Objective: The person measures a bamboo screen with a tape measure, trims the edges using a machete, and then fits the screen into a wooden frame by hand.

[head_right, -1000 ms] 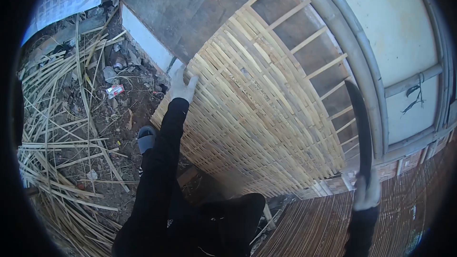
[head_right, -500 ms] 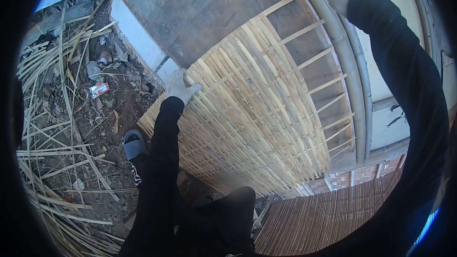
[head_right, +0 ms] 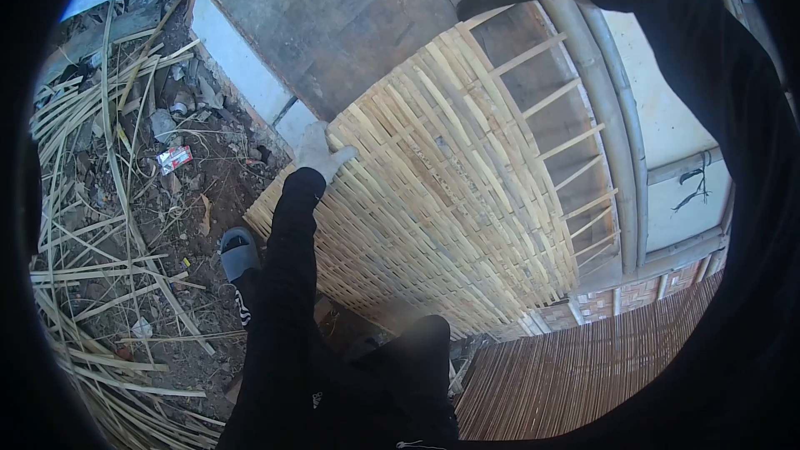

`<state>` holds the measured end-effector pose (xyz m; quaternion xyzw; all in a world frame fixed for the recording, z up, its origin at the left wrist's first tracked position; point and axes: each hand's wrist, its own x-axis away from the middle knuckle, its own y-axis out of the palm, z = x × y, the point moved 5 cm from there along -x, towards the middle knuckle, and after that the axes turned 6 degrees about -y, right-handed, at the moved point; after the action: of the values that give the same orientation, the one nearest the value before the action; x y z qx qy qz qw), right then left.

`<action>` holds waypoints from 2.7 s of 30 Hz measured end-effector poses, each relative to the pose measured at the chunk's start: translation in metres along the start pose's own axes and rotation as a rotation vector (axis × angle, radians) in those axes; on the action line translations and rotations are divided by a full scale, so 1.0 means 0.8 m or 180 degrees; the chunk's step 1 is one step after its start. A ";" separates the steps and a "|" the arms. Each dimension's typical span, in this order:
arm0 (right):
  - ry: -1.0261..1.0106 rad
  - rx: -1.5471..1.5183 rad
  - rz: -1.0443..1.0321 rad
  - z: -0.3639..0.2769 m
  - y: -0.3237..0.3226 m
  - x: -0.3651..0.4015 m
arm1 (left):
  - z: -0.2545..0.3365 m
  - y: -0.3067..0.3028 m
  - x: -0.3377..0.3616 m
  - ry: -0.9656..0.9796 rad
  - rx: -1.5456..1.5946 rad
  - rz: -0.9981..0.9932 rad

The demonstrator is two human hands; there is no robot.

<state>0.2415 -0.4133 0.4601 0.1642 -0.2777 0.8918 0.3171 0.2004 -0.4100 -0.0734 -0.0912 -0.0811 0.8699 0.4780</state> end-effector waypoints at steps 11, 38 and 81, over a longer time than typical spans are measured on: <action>0.0194 -0.0024 0.0110 0.004 -0.009 0.021 | -0.001 0.003 0.009 0.0160 -0.0009 0.0096; 0.0727 -0.0212 -0.0036 -0.020 0.023 -0.010 | 0.001 -0.001 0.012 0.0224 -0.0113 0.0175; 0.5979 -0.6868 -0.3705 -1.368 0.536 0.584 | 0.289 -0.055 -0.214 -0.0265 0.0775 -0.0014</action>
<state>-0.5163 0.1878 -0.3548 -0.6547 -0.3755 -0.1899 0.6279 0.2715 -0.5440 0.1746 0.0038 0.0052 0.8752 0.4837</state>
